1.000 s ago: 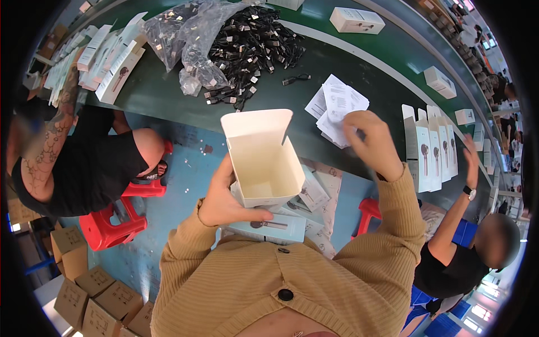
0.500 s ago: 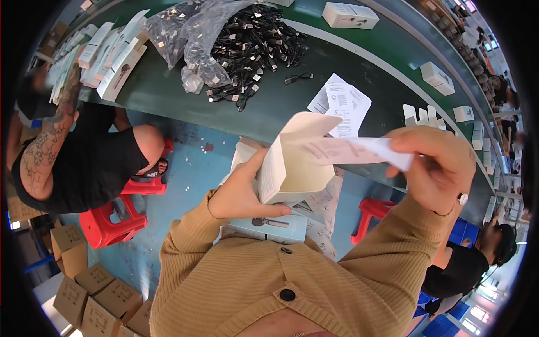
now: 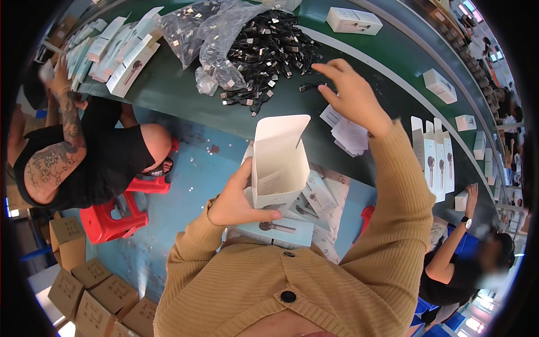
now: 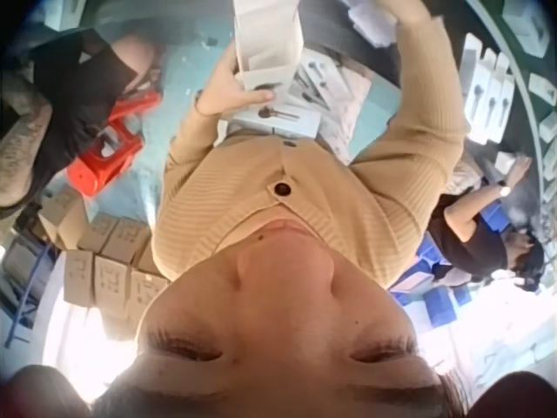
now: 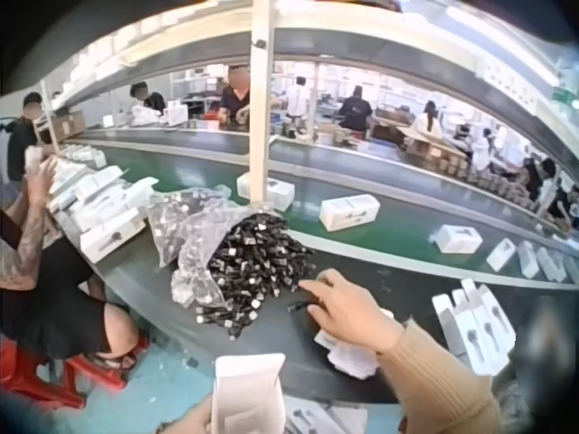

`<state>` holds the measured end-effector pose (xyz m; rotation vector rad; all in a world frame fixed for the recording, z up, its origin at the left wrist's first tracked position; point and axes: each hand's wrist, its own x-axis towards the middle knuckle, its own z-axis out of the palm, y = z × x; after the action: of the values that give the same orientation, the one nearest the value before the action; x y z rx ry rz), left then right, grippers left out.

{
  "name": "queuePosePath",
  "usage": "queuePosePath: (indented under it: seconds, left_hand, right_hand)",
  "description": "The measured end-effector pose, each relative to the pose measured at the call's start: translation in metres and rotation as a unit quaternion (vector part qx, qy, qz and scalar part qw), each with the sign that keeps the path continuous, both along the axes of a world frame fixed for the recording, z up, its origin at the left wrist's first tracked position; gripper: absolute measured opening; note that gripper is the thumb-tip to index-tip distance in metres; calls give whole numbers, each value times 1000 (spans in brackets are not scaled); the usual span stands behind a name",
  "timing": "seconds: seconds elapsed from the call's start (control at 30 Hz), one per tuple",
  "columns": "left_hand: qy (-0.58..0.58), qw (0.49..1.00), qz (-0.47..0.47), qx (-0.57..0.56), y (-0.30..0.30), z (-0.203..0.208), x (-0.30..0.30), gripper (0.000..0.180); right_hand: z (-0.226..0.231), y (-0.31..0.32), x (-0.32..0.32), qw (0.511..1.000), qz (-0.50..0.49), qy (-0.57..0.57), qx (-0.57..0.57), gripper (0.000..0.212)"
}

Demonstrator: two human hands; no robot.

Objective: The person is putting manuals and components into cardboard product boxes on an assembly line.

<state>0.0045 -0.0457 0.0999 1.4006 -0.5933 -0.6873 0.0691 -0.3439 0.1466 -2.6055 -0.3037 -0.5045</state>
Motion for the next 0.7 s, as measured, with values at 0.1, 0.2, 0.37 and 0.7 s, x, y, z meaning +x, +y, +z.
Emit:
queuePosePath:
  seconds: [0.1, 0.2, 0.37, 0.7]
  left_hand:
    - [-21, 1000, 10, 3, -1, -1, 0, 89]
    - [-15, 999, 16, -34, 0, -5, 2, 89]
    - [102, 990, -13, -96, 2, -17, 8, 91]
    - [-62, 998, -17, -2, -31, 9, 4, 95]
  right_hand:
    - [-34, -12, 31, 983, 7, 45, -180, 22]
    - [-26, -12, 36, 964, 28, 114, -240, 15]
    - [76, 18, -24, 991, 93, 76, 58, 15]
    - [124, 57, -117, 969, 212, -8, -127, 59]
